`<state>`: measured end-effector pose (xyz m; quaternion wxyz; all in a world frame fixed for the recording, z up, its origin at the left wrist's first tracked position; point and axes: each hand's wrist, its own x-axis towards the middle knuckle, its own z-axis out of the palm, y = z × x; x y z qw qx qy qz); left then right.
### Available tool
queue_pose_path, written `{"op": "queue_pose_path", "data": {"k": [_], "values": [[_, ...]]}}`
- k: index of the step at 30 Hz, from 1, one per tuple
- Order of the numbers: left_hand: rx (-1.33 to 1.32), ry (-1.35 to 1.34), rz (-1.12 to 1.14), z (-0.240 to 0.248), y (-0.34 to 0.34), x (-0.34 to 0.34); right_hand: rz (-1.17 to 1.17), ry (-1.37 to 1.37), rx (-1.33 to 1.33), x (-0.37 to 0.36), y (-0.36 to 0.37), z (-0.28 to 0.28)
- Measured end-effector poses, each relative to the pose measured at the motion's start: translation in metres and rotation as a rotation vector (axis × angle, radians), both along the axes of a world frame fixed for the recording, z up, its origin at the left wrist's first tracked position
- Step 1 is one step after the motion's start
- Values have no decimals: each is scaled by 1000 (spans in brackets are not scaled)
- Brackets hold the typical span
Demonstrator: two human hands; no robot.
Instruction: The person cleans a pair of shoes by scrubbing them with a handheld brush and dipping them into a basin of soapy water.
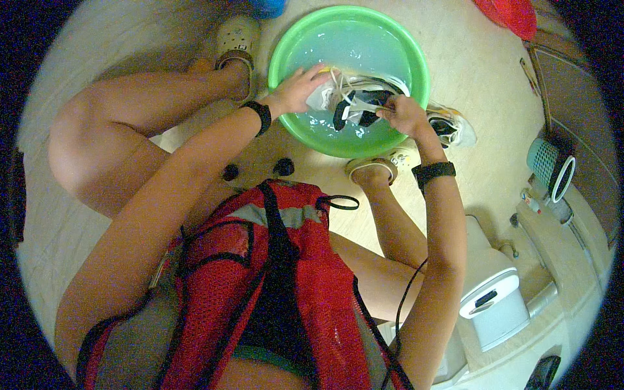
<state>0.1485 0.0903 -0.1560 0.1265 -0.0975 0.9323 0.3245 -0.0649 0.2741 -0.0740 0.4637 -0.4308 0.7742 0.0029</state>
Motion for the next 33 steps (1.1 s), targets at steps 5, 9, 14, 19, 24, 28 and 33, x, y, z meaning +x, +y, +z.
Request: {"op": "queue_pose_path", "data": {"k": [5, 9, 14, 19, 24, 28, 33], "values": [[64, -6, 45, -7, 0, 3, 172, 283, -103, 17, -9, -13], [75, -45, 63, 0, 0, 1, 240, 319, -158, 17, -22, -13], [48, -66, 37, -1, -4, -3, 413, 506, -389, 30, -16, -10], [87, 64, 3, -5, -8, -2, 676, 673, -687, 33, -5, 2], [320, -100, -88, -17, -14, -9, 664, 768, -522, 20, 6, 32], [349, -182, -52, -14, -10, -7, 70, 540, -83, 40, 12, 23], [126, -156, 30, 10, 1, -3, -185, 141, 39, 38, 22, -24]]}}
